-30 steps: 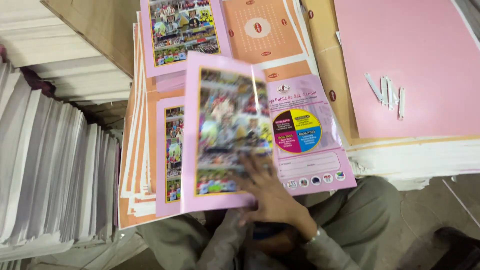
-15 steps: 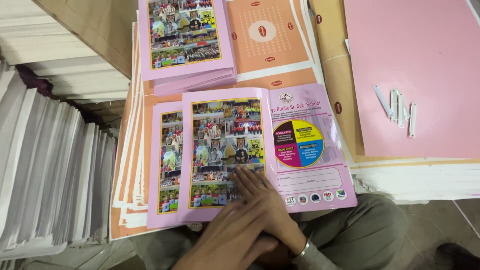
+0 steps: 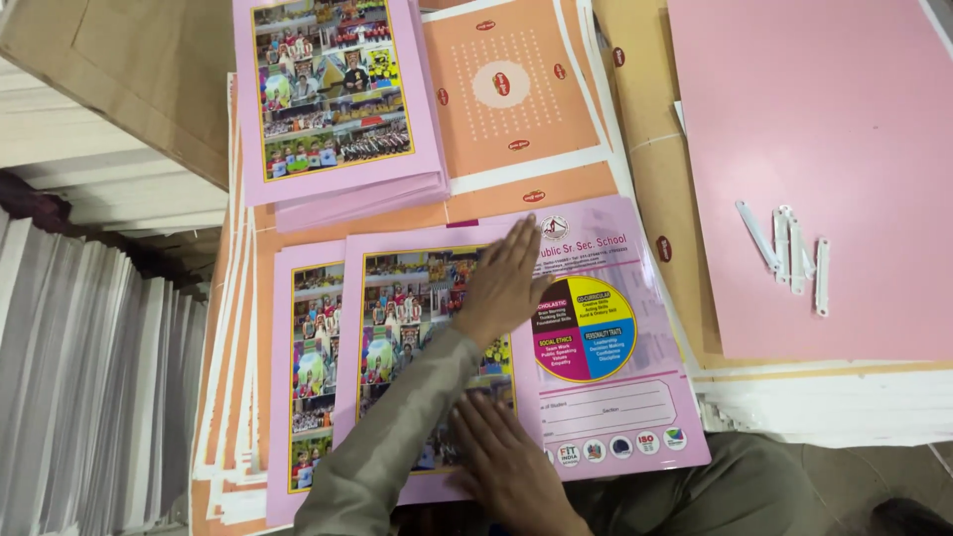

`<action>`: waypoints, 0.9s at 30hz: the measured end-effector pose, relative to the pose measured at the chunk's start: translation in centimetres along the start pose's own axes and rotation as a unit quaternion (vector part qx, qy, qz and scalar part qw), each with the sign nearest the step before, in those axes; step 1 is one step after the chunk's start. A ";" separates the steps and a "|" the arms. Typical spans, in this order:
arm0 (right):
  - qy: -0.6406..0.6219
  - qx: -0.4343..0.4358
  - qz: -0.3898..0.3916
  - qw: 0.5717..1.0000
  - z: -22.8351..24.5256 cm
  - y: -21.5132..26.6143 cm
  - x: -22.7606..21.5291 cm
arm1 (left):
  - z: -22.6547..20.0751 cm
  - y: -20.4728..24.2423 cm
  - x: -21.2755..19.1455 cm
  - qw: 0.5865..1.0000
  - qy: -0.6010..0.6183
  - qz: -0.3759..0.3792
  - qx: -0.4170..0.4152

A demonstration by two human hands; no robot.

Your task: The person sits on the floor and repeatedly picks up pink printed sheets, folds them in half, and places them into a growing stack. The person handles the sheets one at a time, aligning them before stacking.

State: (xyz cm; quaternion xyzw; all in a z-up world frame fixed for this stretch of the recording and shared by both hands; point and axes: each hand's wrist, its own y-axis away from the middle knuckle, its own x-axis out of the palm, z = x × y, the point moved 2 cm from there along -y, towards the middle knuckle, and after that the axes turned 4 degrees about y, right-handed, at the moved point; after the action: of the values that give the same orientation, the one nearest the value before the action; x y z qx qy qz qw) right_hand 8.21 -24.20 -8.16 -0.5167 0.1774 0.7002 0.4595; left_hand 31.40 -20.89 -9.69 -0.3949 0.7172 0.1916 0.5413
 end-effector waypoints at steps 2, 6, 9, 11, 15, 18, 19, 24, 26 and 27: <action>0.008 0.006 -0.003 1.000 0.7 0.8 0.2 | 0.6 -0.8 0.6 1.000 0.001 -0.016 -0.003; 0.038 0.001 -0.053 0.998 3.0 3.5 0.5 | 0.8 -0.5 0.5 0.997 0.002 -0.077 0.006; 0.107 0.006 -0.051 0.993 3.5 5.1 0.8 | 0.2 0.5 -0.6 0.988 0.086 -0.125 -0.004; 0.119 0.026 -0.032 0.992 3.6 5.9 0.9 | -0.6 2.7 -1.4 0.978 0.137 -0.159 -0.015; 0.091 0.072 -0.041 0.992 2.7 4.4 -0.4 | -0.1 10.8 -5.3 0.964 0.117 -0.231 -0.058; 0.121 0.097 -0.072 0.985 2.7 3.6 -2.2 | 3.1 20.2 -7.5 0.902 0.239 -0.112 -0.342; 0.137 0.101 -0.081 0.982 2.7 3.6 -2.7 | 3.6 22.9 -8.4 0.915 0.195 -0.197 -0.292; 0.044 0.140 -0.045 0.988 2.1 3.3 -4.6 | 5.7 29.7 -6.4 0.816 0.362 -0.210 -0.399; -0.061 0.166 -0.100 0.979 1.1 3.3 -4.9 | 5.0 29.1 -5.0 0.907 0.217 -0.237 -0.274; -0.122 0.186 -0.147 0.964 0.4 3.2 -5.0 | 4.5 28.8 -4.4 0.937 0.140 -0.245 -0.207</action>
State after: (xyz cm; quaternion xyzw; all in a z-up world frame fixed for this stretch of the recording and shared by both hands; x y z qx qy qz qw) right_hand 5.53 -27.90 -4.27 -0.3531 0.1695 0.6376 0.6634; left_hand 12.36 1.49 -11.56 -0.6849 0.6111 0.1398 0.3714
